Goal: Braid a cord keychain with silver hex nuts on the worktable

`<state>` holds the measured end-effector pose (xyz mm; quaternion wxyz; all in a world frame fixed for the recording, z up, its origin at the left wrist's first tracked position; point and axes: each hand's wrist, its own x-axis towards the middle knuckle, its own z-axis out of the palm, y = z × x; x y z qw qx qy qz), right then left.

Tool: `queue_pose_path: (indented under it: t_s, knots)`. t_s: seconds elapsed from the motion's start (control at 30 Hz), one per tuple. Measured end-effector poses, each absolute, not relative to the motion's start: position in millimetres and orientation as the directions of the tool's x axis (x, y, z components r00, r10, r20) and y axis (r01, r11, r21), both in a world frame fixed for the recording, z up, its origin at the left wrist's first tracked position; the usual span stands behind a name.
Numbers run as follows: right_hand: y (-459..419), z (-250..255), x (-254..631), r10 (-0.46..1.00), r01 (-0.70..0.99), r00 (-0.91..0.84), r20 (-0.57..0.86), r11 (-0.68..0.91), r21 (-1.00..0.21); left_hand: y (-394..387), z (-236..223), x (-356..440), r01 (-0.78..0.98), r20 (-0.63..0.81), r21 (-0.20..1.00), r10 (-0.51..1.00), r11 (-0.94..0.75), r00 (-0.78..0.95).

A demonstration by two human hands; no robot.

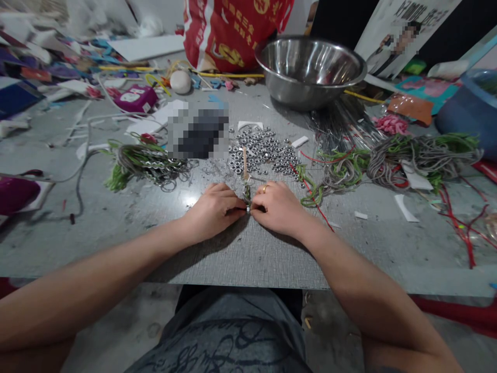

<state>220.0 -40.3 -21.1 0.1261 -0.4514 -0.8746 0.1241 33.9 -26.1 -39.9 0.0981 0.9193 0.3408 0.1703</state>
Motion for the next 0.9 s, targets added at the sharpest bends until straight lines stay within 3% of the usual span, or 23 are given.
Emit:
queue_pose_path:
  t_s: [0.3, 0.47, 0.9]
  knots:
    - [-40, -21, 220, 0.816, 0.755, -0.572, 0.083, 0.563, -0.336, -32, -38, 36, 0.584, 0.323, 0.162, 0.602, -0.795, 0.73]
    - [-40, -14, 221, 0.815, 0.767, -0.58, 0.014, 0.552, -0.327, -30, -38, 35, 0.592, 0.312, 0.208, 0.627, -0.778, 0.714]
    - [-41, -16, 220, 0.797, 0.755, -0.602, 0.039, 0.585, -0.296, -27, -33, 29, 0.587, 0.232, 0.295, 0.653, -0.754, 0.721]
